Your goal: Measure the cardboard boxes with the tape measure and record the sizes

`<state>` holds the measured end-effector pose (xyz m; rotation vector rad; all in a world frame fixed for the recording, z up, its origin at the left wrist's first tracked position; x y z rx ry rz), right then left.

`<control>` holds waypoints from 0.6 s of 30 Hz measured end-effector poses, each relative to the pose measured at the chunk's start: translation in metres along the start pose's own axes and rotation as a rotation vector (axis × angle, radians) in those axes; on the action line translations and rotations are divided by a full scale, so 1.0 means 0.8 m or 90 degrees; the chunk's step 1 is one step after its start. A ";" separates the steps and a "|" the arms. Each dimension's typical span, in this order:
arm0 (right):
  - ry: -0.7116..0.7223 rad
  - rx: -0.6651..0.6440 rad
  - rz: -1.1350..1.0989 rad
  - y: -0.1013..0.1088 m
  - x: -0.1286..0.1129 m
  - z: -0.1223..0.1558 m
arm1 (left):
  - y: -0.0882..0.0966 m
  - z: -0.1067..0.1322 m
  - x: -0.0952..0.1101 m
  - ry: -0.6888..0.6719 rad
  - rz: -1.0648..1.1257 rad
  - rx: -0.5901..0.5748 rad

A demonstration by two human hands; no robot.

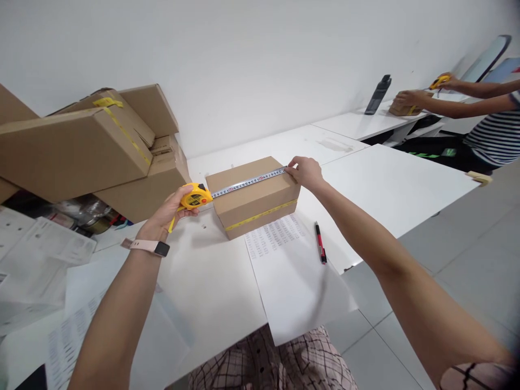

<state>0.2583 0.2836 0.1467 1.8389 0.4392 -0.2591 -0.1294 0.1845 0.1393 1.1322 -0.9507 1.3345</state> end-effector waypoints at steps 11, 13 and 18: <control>0.081 -0.089 0.148 -0.006 -0.025 -0.003 | -0.006 0.011 0.006 -0.020 -0.006 0.037; 0.083 -0.105 0.171 -0.009 -0.026 -0.005 | -0.006 0.012 0.005 -0.018 -0.012 0.040; 0.057 -0.126 0.201 -0.015 -0.022 -0.008 | -0.004 0.009 0.003 -0.034 -0.018 0.035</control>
Point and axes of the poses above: each hand's wrist, its own z-axis away from the middle knuckle, its own y-axis out of the back of the hand, x = y × z, the point moved 8 cm from there along -z, towards the middle knuckle, and after that the axes turned 7 degrees about y, right-handed, at the moved point
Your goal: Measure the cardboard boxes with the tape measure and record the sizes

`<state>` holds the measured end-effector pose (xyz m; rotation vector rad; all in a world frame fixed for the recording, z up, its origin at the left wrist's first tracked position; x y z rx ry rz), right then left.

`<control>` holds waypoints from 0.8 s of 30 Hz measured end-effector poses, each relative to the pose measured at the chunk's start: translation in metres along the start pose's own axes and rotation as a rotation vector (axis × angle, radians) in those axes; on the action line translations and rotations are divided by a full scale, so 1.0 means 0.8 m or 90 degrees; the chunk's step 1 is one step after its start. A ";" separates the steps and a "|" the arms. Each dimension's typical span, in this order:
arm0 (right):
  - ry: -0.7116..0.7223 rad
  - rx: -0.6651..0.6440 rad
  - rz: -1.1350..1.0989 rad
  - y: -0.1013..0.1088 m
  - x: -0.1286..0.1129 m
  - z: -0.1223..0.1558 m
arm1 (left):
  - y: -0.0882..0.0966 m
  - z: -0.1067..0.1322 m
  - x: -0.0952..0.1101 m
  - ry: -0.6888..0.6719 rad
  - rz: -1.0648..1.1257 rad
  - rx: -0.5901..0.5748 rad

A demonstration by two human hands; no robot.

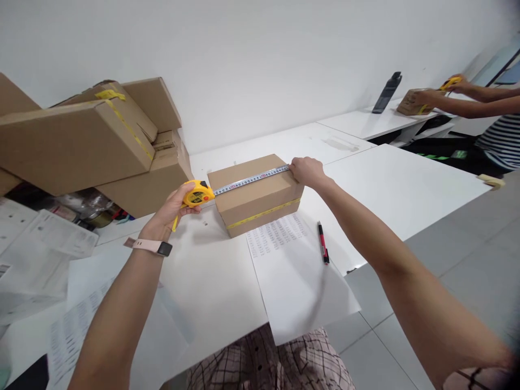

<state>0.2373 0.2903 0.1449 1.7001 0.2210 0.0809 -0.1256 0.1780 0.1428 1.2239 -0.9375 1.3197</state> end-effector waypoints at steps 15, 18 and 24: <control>0.059 0.001 -0.006 0.004 -0.040 0.005 | -0.088 0.067 0.029 -0.048 -0.286 -0.110; 0.059 -0.003 -0.013 0.004 -0.040 0.006 | -0.104 0.058 0.032 -0.027 -0.293 -0.201; 0.053 0.000 -0.038 0.002 -0.036 0.008 | -0.151 0.037 0.038 0.042 -0.262 -0.328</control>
Point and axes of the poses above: each hand's wrist, its own z-axis away from the middle knuckle, its own y-axis out of the back of the hand, x = y × z, the point moved 8 cm from there along -z, towards the middle knuckle, and after that the axes turned 7 degrees about y, right-handed, at the moved point
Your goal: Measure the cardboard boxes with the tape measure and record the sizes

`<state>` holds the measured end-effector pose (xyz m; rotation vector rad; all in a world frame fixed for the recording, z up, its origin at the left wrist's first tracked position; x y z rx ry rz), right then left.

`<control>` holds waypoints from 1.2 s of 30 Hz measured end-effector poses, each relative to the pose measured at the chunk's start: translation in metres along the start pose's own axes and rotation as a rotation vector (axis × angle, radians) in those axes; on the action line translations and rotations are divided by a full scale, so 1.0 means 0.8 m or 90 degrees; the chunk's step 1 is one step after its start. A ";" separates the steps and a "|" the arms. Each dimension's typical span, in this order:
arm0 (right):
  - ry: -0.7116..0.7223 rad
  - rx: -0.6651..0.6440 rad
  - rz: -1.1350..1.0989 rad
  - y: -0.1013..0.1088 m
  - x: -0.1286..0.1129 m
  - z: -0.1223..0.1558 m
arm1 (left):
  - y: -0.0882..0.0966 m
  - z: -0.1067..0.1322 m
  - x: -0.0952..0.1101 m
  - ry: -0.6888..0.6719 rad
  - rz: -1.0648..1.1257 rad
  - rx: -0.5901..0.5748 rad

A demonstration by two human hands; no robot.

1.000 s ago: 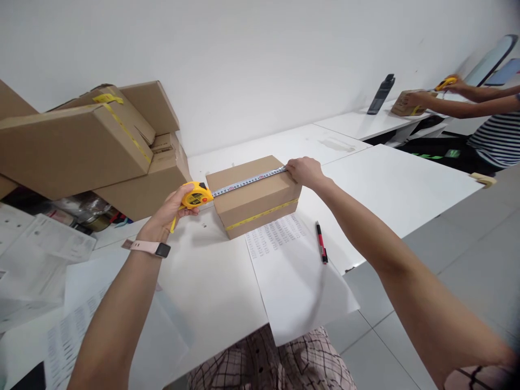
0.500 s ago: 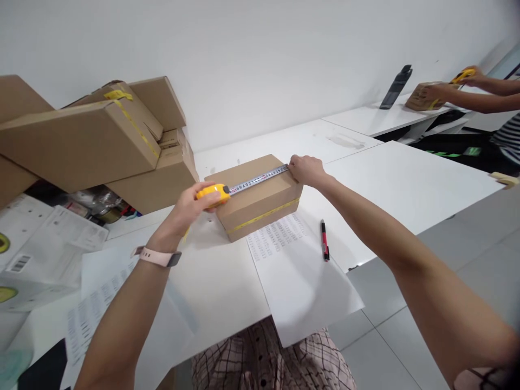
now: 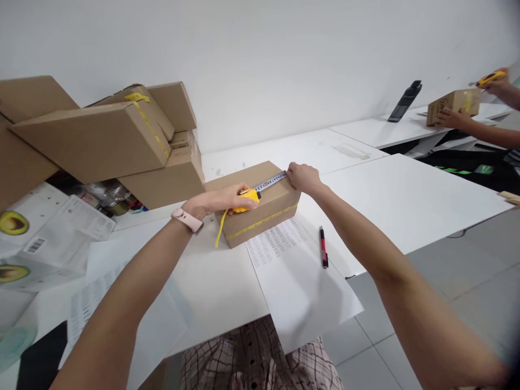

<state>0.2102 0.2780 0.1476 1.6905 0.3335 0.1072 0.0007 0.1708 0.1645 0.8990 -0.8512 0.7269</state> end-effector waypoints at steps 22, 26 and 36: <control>-0.015 -0.045 -0.422 -0.030 0.014 0.036 | 0.002 0.094 -0.047 -0.163 0.334 0.252; -0.076 -0.068 -0.372 -0.033 0.000 0.057 | -0.004 0.131 -0.071 -0.210 0.397 0.311; 0.345 0.034 -0.369 0.035 -0.174 0.150 | -0.077 0.141 -0.094 -0.292 0.429 0.183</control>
Point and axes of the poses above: each hand's wrist, its own z-axis away from the middle knuckle, its own y-axis out of the back of the hand, x = y × z, the point moved 8 cm from there along -z, towards the middle knuckle, and after that the axes turned 7 degrees about y, right-handed, at the moved point
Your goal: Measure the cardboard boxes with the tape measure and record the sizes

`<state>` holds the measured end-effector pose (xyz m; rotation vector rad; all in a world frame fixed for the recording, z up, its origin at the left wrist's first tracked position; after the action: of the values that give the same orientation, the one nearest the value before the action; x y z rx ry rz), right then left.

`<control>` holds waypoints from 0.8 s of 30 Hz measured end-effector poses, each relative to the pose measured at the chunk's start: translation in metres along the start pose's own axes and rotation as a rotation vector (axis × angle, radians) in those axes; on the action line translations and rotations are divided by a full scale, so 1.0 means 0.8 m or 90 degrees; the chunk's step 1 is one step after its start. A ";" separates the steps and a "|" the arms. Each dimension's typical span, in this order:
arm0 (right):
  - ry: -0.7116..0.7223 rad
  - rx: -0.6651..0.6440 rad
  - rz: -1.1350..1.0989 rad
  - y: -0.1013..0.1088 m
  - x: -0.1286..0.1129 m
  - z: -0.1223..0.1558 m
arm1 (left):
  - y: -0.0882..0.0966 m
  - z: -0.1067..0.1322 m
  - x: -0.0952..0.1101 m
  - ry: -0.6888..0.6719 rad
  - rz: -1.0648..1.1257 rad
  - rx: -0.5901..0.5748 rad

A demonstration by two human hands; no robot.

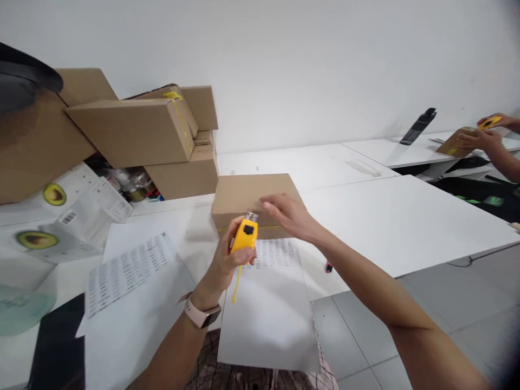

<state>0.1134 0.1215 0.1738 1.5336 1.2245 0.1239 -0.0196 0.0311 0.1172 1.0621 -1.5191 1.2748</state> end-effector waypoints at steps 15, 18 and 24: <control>-0.050 -0.102 -0.203 -0.046 -0.020 0.008 | -0.008 0.049 -0.038 0.043 -0.018 0.078; -0.070 0.052 -0.173 0.000 0.020 -0.016 | -0.019 0.060 -0.054 0.085 -0.012 0.090; -0.171 0.169 -0.176 0.047 0.115 -0.093 | -0.032 0.076 -0.093 0.183 0.033 0.110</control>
<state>0.1307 0.2439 0.1843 1.5279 1.2571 -0.4279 0.0191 -0.0265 0.0461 0.9051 -1.2433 1.5451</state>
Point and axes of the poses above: each hand's wrist, its own z-axis away from the middle knuckle, its own y-axis out of the back of the hand, x = y × z, the point moved 8 cm from there along -z, towards the middle knuckle, and after that the axes turned 7 degrees about y, right-handed, at the moved point
